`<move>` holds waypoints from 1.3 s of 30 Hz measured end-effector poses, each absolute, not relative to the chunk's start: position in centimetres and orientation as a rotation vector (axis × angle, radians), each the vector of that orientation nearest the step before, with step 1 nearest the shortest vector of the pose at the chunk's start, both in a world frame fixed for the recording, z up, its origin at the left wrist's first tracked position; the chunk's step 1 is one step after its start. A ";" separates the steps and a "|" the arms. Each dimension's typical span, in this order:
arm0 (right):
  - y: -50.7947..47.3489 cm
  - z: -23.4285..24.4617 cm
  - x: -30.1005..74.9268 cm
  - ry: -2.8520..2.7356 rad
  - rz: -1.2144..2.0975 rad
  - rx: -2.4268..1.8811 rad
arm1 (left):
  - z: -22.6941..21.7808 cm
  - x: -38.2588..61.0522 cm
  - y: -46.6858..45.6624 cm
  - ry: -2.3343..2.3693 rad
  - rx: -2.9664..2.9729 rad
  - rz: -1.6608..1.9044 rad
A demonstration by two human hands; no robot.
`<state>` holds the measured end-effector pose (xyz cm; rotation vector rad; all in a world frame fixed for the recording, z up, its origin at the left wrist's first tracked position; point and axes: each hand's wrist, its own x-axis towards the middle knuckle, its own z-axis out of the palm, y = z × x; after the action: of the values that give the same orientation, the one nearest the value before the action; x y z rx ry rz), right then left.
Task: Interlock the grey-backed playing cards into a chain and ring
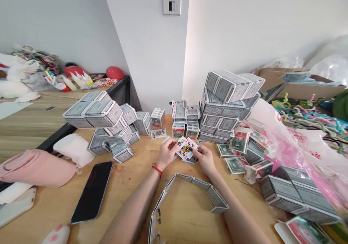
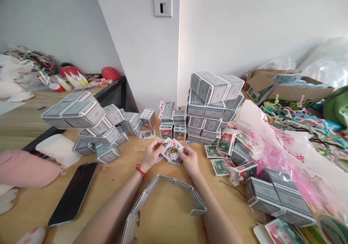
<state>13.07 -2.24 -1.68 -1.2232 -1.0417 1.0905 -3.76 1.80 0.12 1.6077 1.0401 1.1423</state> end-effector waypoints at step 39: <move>-1.7 -2.7 13.7 -1.088 1.095 -1.237 | 0.2 -3.8 2.7 1.044 1.469 0.922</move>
<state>13.65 -1.74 -2.70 -1.2369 -1.0885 1.0946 -3.80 2.67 0.19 1.4692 1.0442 0.9222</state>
